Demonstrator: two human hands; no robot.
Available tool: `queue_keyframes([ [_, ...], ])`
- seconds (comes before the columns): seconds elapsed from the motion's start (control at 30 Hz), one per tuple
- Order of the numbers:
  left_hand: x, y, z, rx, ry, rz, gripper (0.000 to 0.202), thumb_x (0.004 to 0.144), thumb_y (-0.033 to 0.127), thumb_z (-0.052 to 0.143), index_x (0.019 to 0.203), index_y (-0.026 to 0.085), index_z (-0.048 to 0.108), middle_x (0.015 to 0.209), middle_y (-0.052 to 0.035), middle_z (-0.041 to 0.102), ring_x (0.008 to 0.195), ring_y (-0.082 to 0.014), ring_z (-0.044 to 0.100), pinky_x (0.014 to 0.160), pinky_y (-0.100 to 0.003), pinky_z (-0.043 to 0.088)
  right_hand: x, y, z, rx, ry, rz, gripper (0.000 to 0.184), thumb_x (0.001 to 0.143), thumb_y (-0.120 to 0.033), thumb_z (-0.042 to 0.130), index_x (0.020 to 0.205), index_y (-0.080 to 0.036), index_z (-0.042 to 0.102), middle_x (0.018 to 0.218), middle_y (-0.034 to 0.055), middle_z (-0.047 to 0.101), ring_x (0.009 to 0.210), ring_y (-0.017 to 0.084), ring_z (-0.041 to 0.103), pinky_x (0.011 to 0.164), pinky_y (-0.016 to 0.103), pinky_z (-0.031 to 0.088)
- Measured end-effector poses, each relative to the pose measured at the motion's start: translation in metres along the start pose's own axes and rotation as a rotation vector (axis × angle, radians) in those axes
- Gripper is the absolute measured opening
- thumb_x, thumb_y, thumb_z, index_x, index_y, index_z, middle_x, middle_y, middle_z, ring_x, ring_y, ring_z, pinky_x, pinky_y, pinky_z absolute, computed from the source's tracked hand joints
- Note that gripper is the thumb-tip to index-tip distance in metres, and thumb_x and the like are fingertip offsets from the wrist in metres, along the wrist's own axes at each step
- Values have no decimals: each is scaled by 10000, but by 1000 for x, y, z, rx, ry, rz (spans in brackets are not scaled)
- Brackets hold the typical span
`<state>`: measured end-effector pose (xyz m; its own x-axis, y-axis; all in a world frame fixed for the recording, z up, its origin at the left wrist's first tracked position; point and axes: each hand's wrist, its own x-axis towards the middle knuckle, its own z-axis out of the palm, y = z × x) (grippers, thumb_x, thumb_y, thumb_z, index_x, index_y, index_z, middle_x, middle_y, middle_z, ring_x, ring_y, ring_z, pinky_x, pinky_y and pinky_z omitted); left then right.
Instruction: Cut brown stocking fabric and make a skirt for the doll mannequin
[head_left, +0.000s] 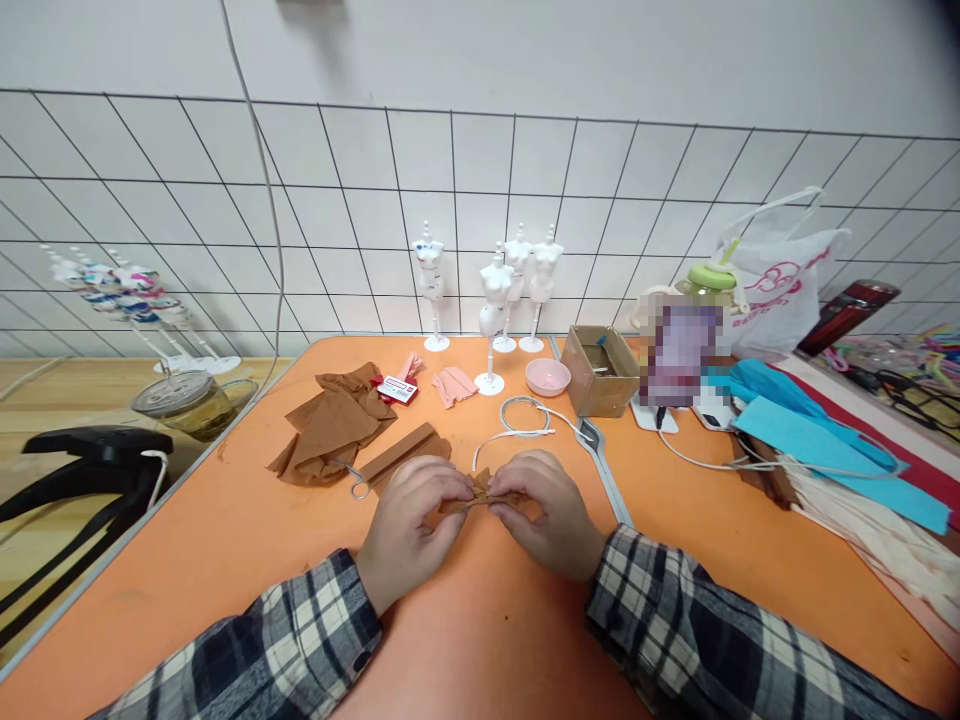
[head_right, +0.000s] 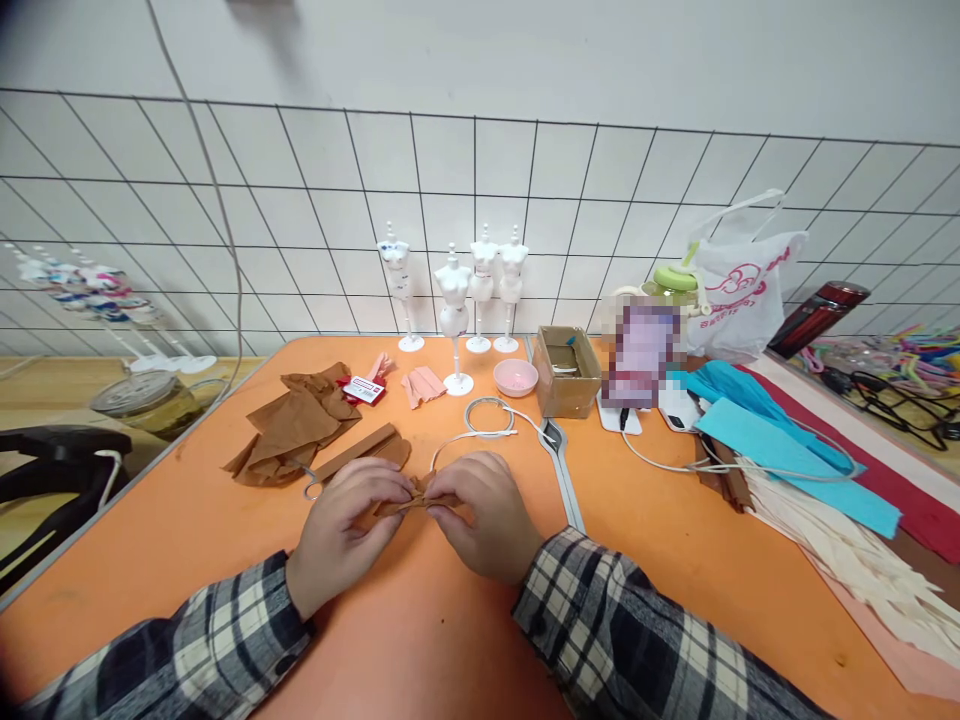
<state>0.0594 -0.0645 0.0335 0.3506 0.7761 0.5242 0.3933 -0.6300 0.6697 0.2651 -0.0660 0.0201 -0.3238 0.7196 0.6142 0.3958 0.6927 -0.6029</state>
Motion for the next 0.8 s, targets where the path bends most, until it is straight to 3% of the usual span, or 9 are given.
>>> queue_keyframes([
  [0.1, -1, 0, -1, -36, -13, -21, 153, 764, 166, 672, 834, 282, 742, 843, -45, 736, 900, -256, 605, 962, -410, 397, -1, -5, -2, -69, -2, -23, 60, 842, -278, 643, 898, -258, 648, 859, 25, 699, 836, 198, 596, 830, 387, 396],
  [0.2, -2, 0, 1, -89, -17, -99, 73, 778, 231, 697, 830, 259, 739, 828, -60, 720, 891, -252, 603, 913, -389, 424, -1, -6, -3, -44, 26, 51, 53, 839, -299, 648, 838, -248, 660, 779, 27, 685, 791, 197, 592, 791, 381, 403],
  [0.37, 0, -2, 8, -365, -20, -354, 206, 869, 367, 612, 791, 188, 679, 986, -92, 686, 933, -229, 602, 837, -326, 453, -1, -1, 6, 416, -61, 442, 151, 805, -346, 661, 861, -208, 633, 796, 27, 659, 723, 168, 601, 663, 311, 456],
  [0.47, 1, -4, 12, -560, -13, -472, 245, 854, 434, 629, 873, 190, 636, 874, -45, 661, 815, -180, 592, 739, -277, 459, -1, 3, 13, 694, -65, 652, 335, 784, -409, 671, 1026, -207, 560, 760, -5, 617, 644, 144, 588, 595, 278, 461],
  [0.6, 0, -4, 18, -796, -138, -542, 587, 719, 373, 792, 1207, 246, 491, 976, -31, 653, 855, -173, 614, 735, -266, 479, 0, 6, 15, 724, 17, 693, 426, 750, -422, 703, 1065, -209, 510, 722, -35, 572, 604, 119, 554, 564, 243, 435],
  [0.7, 1, -2, 21, -819, -140, -590, 587, 717, 302, 797, 1203, 245, 473, 931, -23, 666, 848, -166, 626, 754, -268, 487, 0, 9, 15, 752, 4, 690, 406, 746, -461, 703, 1009, -202, 535, 730, -24, 577, 622, 117, 553, 588, 243, 436],
  [0.8, 2, 0, 21, -760, -107, -598, 588, 721, 284, 791, 1211, 231, 470, 790, 11, 655, 731, -144, 609, 672, -235, 470, 0, 11, 15, 867, -23, 733, 460, 744, -505, 703, 1054, -205, 543, 795, 0, 612, 684, 132, 585, 640, 259, 452],
])
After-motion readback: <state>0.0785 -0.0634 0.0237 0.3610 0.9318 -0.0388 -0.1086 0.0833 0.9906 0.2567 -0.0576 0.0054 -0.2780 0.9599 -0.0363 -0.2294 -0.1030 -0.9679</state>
